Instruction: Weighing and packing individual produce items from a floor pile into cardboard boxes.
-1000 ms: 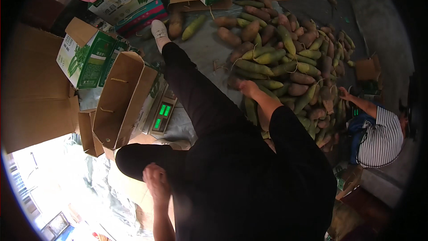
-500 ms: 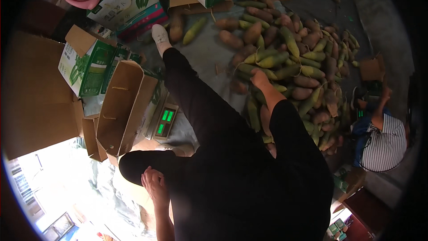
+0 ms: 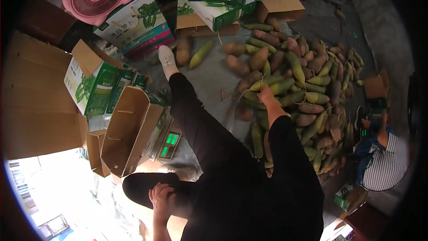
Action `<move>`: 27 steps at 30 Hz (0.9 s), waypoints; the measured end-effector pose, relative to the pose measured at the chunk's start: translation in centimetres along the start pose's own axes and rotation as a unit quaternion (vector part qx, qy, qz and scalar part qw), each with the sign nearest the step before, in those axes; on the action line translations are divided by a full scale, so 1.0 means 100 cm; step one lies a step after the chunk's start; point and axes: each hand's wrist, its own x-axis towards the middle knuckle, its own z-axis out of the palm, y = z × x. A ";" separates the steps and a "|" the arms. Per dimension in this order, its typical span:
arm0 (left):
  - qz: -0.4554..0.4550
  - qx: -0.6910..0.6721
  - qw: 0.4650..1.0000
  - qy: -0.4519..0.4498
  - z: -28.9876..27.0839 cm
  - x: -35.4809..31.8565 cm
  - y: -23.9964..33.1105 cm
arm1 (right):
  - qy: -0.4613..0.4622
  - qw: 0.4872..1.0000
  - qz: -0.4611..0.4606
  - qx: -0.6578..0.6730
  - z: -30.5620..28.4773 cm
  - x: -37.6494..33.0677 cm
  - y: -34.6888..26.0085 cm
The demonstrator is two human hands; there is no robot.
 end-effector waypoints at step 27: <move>-0.121 0.047 0.979 0.156 -0.048 0.112 -0.100 | 0.334 0.899 -0.244 0.142 -0.122 -0.014 0.046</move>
